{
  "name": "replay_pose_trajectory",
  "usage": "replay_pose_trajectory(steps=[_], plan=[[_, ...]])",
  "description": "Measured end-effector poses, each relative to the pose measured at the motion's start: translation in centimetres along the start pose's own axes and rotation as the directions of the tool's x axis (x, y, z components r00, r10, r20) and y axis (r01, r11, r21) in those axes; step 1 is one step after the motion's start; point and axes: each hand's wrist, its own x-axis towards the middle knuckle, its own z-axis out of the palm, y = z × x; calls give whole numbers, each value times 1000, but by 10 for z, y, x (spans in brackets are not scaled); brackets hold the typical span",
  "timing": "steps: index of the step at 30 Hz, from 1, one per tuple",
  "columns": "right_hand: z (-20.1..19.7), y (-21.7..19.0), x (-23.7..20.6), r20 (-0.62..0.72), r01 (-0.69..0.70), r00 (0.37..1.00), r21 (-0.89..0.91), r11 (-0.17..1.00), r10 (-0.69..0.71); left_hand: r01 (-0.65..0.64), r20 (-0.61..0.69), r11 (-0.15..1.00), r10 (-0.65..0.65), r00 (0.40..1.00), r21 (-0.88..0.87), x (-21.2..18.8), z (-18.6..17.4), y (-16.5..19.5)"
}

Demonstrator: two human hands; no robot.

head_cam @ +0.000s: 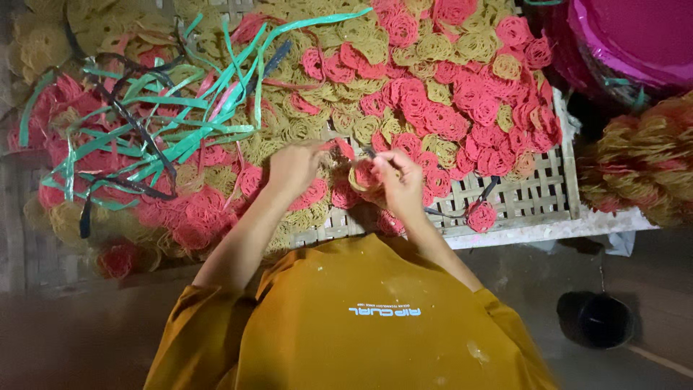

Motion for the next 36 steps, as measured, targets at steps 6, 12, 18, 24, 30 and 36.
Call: replay_pose_trajectory(steps=[6, 12, 18, 24, 30, 36], plan=[[15, -27, -2, 111, 325, 943, -519, 791, -315, 194, 114, 451, -198, 974, -871, 9, -4, 4], [27, -27, 3, 162, 397, 912, -587, 706, -378, 143, 78, 232, -269, 960, -962, 11, 7, -2], [29, -18, 4, 136, 386, 907, -646, 658, -399, -33, -58, 282, -82, 995, -959, -3, 30, 15], [25, -15, 2, 90, 342, 927, -606, 718, -365, -210, -174, 454, 120, 977, -866, -22, 24, 35], [15, -14, -13, 90, 402, 903, -525, 751, -420, 177, 83, 657, -172, 982, -733, -42, 2, 55], [-94, -5, -53, -20, 110, 980, -775, 622, -199, -336, -395, 799, 136, 908, -498, -44, 7, 63]])
